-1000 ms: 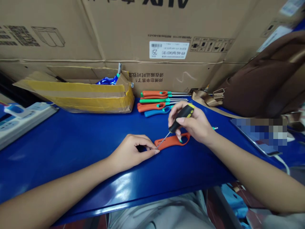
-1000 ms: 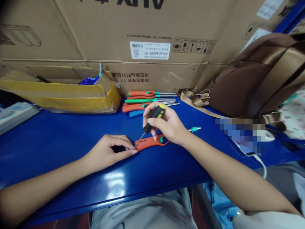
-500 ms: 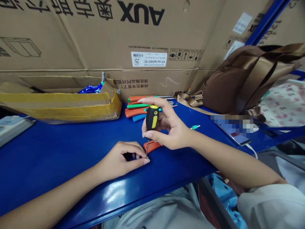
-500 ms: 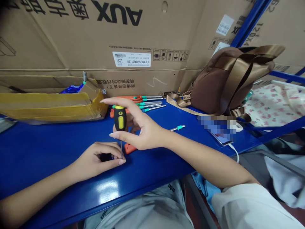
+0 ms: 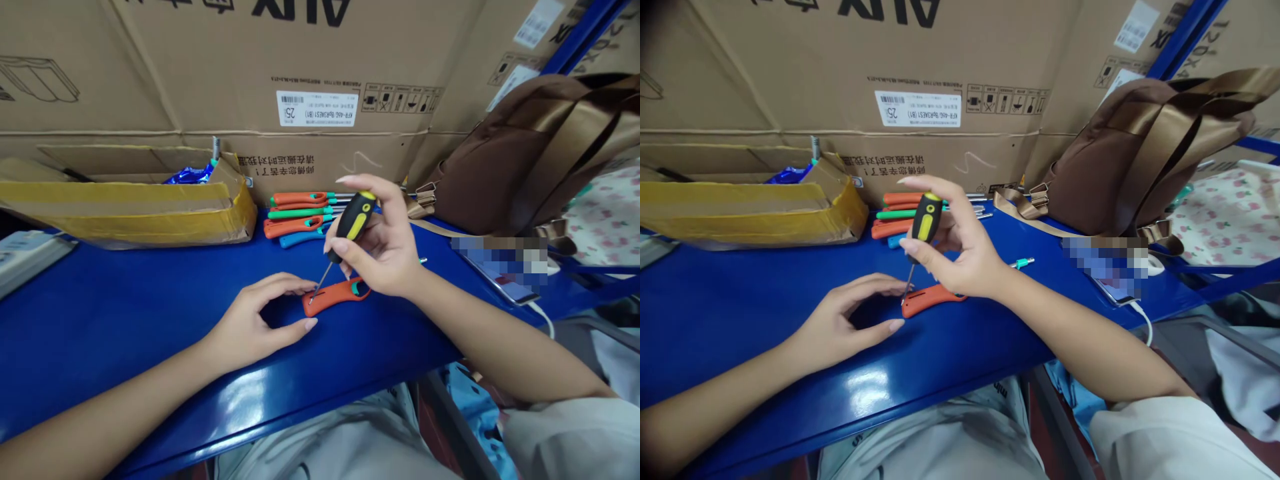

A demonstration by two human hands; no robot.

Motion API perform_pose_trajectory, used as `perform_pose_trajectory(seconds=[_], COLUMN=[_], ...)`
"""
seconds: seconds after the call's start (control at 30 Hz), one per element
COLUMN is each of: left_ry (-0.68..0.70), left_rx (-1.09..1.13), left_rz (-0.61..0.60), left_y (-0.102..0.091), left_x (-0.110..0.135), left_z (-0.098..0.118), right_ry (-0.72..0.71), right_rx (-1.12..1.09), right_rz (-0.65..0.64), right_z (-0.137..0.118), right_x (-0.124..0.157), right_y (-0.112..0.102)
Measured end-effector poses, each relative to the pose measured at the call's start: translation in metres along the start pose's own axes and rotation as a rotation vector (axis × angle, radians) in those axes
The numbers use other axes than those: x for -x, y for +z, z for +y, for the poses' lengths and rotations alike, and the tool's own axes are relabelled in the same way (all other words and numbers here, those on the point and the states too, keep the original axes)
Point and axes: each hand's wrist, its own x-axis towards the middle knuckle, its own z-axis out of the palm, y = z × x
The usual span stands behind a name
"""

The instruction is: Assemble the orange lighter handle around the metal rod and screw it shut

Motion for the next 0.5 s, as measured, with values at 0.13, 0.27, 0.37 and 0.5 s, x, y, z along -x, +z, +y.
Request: perform_pose_trajectory(seconds=[0.13,0.27,0.37,0.5], left_ry=[-0.019,-0.023,-0.016,0.005], left_rx=[-0.179,-0.175,-0.169,-0.160], left_rz=[-0.058,-0.097,-0.086,-0.084], left_y=[0.005,0.007,0.007,0.007], left_x=[0.003,0.005,0.004,0.003], left_z=[-0.004,-0.010,-0.013,-0.012], right_ry=[-0.045,-0.058,-0.026,-0.010], right_rx=[0.061,0.113,0.089,0.057], right_rz=[0.030,-0.008,-0.037,-0.029], right_z=[0.003,0.007,0.008,0.010], right_x=[0.000,0.003,0.004,0.006], right_y=[-0.001,0.002,0.004,0.004])
